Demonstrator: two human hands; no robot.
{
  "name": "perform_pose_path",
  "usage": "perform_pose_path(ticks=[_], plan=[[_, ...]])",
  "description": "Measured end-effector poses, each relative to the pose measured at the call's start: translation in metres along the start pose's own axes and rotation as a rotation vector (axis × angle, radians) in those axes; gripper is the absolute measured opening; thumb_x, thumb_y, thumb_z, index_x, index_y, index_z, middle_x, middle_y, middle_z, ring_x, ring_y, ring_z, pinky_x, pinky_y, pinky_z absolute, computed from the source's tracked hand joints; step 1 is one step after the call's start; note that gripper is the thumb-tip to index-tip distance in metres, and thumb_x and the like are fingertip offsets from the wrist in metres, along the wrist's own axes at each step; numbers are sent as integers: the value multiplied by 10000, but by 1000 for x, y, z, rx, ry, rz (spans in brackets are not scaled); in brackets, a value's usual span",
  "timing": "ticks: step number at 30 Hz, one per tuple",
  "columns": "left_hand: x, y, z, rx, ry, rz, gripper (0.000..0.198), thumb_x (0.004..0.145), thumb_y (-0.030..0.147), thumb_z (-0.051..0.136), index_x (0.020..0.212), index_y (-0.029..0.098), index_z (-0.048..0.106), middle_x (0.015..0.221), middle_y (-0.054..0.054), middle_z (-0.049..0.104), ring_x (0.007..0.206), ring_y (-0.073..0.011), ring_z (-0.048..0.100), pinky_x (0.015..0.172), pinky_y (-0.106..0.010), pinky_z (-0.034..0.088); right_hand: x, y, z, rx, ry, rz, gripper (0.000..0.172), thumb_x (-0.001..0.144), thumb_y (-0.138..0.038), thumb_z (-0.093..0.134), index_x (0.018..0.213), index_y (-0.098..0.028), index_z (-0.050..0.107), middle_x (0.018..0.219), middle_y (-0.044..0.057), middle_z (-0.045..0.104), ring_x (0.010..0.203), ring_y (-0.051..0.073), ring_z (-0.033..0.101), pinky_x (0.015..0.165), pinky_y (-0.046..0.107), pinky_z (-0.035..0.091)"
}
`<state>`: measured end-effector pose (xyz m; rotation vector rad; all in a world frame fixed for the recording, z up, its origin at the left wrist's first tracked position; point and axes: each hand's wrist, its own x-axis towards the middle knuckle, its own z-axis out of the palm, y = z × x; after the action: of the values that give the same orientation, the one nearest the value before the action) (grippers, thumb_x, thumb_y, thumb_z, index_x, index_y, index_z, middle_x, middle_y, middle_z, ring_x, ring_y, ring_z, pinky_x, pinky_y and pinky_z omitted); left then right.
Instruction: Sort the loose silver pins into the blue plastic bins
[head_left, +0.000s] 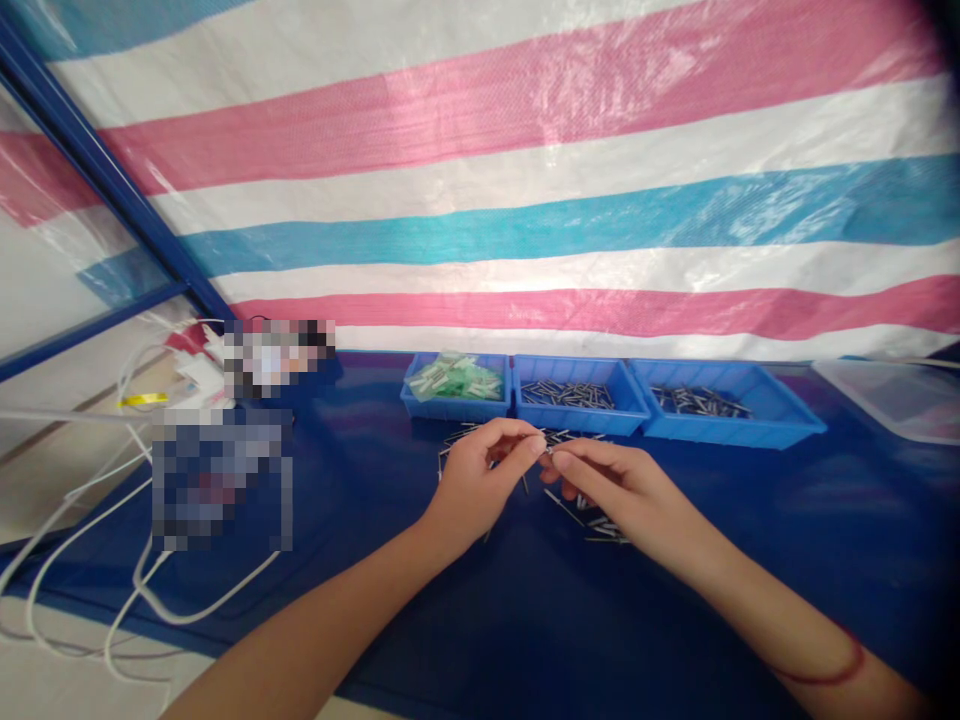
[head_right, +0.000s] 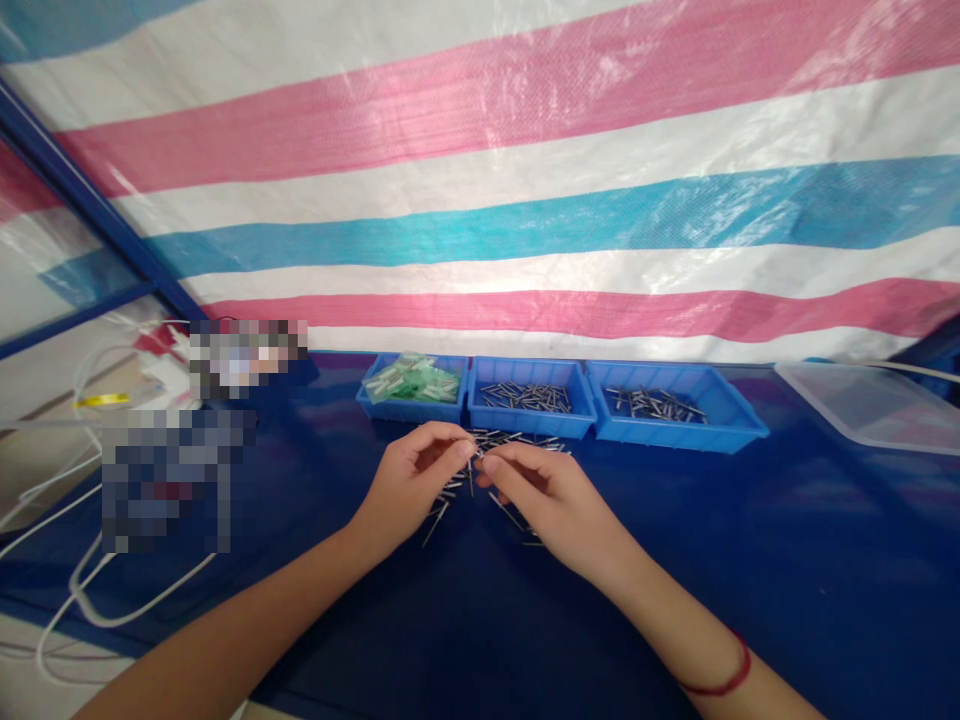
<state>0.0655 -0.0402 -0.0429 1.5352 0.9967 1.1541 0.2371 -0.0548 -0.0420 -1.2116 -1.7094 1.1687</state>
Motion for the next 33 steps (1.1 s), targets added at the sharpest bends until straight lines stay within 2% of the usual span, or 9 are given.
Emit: perform_pose_path(ticks=[4, 8, 13, 19, 22, 25, 28, 31, 33], plan=[[1, 0, 2, -127, 1, -40, 133, 794, 260, 644, 872, 153, 652, 840, -16, 671, 764, -123, 611, 720, -220, 470, 0, 0, 0, 56, 22, 15, 302, 855, -447, 549, 882, -189, 704, 764, 23, 655, 649, 120, 582, 591, 228, 463], [1, 0, 4, -242, -1, -100, 157, 763, 285, 674, 824, 143, 645, 804, -18, 665, 732, -119, 601, 708, -230, 465, 1, 1, 1, 107, 117, 10, 259, 797, -421, 635, 899, -193, 706, 764, 19, 676, 669, 129, 607, 625, 238, 497], [1, 2, 4, -223, 13, -142, 211, 750, 331, 690, 845, 144, 668, 784, -23, 662, 704, -120, 581, 694, -240, 451, 1, 4, -1, 156, 265, -65, 217, 744, -388, 695, 869, -212, 711, 866, 42, 717, 766, 174, 662, 701, 290, 541], [0, 0, 4, -136, -70, -170, 269, 789, 391, 646, 874, 136, 662, 744, -14, 636, 649, -107, 544, 630, -223, 421, -5, 1, -3, -21, 350, -228, 127, 763, -330, 690, 837, -227, 687, 831, 27, 691, 736, 159, 634, 632, 274, 516], [-1, -1, 2, 19, -182, -131, 300, 864, 415, 546, 882, 137, 655, 726, -9, 618, 639, -104, 528, 606, -214, 402, -7, 1, -3, -119, 326, -275, 121, 800, -335, 653, 783, -215, 648, 773, 21, 652, 715, 153, 605, 625, 275, 489], [-1, 3, -1, 265, -246, -36, 320, 914, 412, 467, 972, 155, 649, 852, -27, 648, 706, -119, 552, 640, -224, 414, -5, 4, -12, -204, 364, -258, 158, 825, -367, 617, 791, -215, 637, 767, 17, 643, 688, 150, 591, 608, 276, 474], [-2, 5, -7, 515, -262, 92, 322, 920, 370, 473, 1146, 170, 587, 993, -43, 653, 798, -141, 577, 750, -262, 439, 1, 9, -36, -328, 533, -217, 210, 819, -423, 603, 848, -221, 654, 833, 29, 670, 713, 173, 608, 615, 299, 477], [-3, 3, -11, 835, -291, 229, 295, 914, 355, 486, 1128, 189, 606, 1095, -62, 633, 966, -202, 554, 871, -349, 407, 3, 15, -69, -541, 748, -105, 273, 829, -475, 552, 927, -241, 653, 818, 41, 668, 703, 210, 614, 638, 354, 472], [-4, 0, -12, 1024, -298, 277, 291, 912, 380, 488, 1103, 209, 626, 1166, -66, 608, 1056, -245, 512, 882, -395, 386, 2, 23, -91, -704, 819, -35, 285, 857, -491, 489, 957, -264, 630, 772, 46, 642, 689, 234, 608, 660, 395, 460]])
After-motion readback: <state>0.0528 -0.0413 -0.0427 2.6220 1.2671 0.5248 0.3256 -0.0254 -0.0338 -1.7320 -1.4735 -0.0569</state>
